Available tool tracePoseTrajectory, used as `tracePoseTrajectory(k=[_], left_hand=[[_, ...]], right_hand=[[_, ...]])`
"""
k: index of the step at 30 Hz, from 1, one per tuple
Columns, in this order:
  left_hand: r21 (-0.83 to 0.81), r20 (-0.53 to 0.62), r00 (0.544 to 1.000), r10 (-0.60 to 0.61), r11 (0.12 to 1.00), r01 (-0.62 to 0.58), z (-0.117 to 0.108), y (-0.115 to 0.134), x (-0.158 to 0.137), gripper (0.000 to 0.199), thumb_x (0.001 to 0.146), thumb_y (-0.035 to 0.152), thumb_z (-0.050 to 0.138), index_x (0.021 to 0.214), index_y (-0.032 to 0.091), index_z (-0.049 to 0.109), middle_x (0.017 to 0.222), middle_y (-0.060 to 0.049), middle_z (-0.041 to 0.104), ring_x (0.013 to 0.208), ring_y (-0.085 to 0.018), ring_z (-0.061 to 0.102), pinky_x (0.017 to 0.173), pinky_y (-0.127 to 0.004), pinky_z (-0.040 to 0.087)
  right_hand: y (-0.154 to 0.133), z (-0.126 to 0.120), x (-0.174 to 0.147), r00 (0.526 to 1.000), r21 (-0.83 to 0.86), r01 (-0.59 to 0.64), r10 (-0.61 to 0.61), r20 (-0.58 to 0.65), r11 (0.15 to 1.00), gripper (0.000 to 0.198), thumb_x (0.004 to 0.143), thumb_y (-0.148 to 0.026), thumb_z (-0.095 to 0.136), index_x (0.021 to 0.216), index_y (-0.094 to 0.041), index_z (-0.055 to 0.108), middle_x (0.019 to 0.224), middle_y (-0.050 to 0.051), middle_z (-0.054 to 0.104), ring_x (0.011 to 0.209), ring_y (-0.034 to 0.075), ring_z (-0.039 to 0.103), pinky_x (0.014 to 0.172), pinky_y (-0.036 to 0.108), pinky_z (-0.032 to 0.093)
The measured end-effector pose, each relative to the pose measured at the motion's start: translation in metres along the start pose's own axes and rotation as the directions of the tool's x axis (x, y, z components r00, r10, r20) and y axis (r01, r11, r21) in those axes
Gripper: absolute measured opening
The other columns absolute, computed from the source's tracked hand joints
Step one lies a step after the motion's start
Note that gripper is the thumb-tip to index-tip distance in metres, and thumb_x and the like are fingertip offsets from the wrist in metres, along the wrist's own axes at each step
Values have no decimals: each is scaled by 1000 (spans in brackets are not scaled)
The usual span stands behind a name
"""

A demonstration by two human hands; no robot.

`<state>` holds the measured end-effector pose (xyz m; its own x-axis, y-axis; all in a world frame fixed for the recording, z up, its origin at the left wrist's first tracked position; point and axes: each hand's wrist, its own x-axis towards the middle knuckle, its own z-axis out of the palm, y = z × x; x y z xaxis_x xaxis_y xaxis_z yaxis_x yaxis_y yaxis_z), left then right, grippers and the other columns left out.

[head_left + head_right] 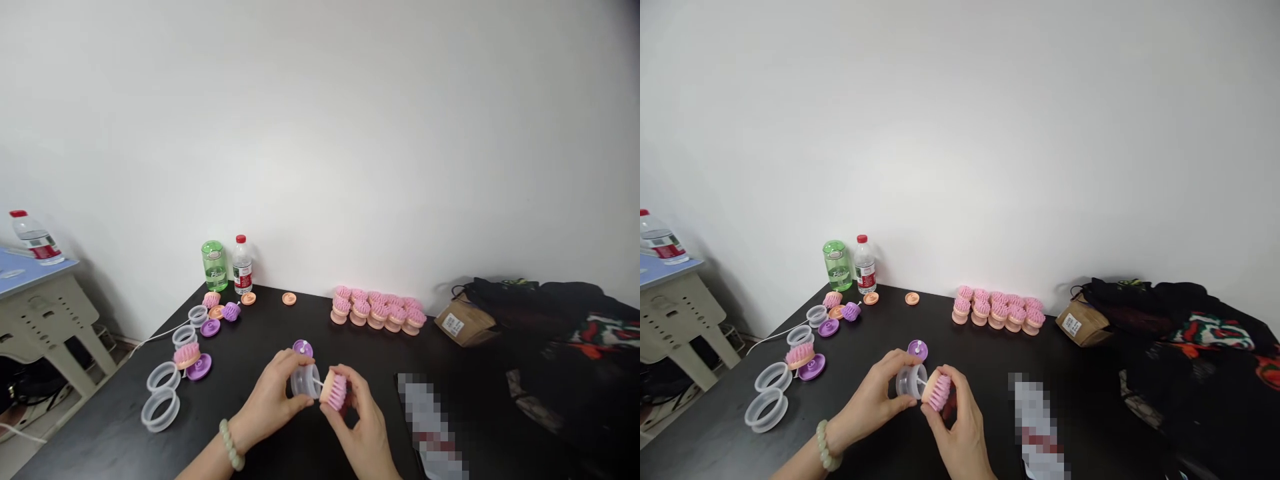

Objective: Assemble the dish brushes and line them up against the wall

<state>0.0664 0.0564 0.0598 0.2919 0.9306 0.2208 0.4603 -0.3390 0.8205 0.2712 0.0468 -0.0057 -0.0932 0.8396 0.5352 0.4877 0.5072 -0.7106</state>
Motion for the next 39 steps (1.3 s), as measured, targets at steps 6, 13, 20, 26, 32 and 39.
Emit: tracePoseTrajectory(k=[6, 13, 20, 26, 32, 39], left_hand=[[-324, 45, 995, 85, 944, -66, 4, -8, -14, 50, 83, 52, 70, 127, 28, 64, 115, -9, 58, 103, -26, 57, 90, -37, 48], [-574, 143, 987, 71, 818, 24, 3, -7, -17, 50, 75, 46, 80, 119, 25, 69, 113, -8, 55, 97, -22, 55, 82, -31, 45], [-726, 232, 972, -33, 660, 196, 5, -4, -19, 49, 69, 37, 87, 107, 16, 64, 93, -3, 62, 79, -14, 53, 71, -25, 42], [-758, 293, 944, -154, 565, 327, 11, -1, -19, 46, 65, 33, 88, 98, 14, 64, 80, 0, 62, 70, -11, 54, 64, -22, 43], [-783, 362, 910, -202, 464, 415, 19, -2, -19, 43, 70, 40, 84, 95, 14, 62, 72, -3, 65, 62, -13, 57, 53, -21, 39], [-641, 92, 990, 110, 767, -26, 18, -6, -20, 39, 72, 37, 85, 106, 26, 71, 114, -6, 49, 102, -22, 52, 86, -33, 44]], right_hand=[[-13, -9, -1, 990, 21, 50, -52, 128, 999, 51, 79, -13, 69, 126, -25, 53, 120, 8, 67, 104, 25, 69, 85, 32, 61], [-27, -15, 2, 978, 51, 197, -200, 64, 979, 43, 85, -23, 71, 126, -28, 57, 121, 8, 66, 108, 26, 67, 92, 33, 59], [-37, -19, 3, 962, 106, 248, -258, 94, 963, 40, 89, -18, 66, 127, -25, 54, 113, 8, 67, 103, 25, 67, 87, 34, 60], [-42, -23, 6, 888, 77, 439, -445, 119, 895, 45, 87, 5, 47, 123, -21, 58, 112, 10, 68, 108, 25, 63, 91, 39, 58], [-35, -21, 2, 908, 70, 393, -399, 130, 917, 42, 89, -4, 55, 128, -22, 56, 115, 11, 67, 106, 27, 65, 89, 41, 59], [-36, -15, -3, 940, 347, -289, 197, 278, 892, 35, 89, -29, 65, 122, -27, 53, 97, 4, 72, 83, 21, 72, 74, 32, 61]])
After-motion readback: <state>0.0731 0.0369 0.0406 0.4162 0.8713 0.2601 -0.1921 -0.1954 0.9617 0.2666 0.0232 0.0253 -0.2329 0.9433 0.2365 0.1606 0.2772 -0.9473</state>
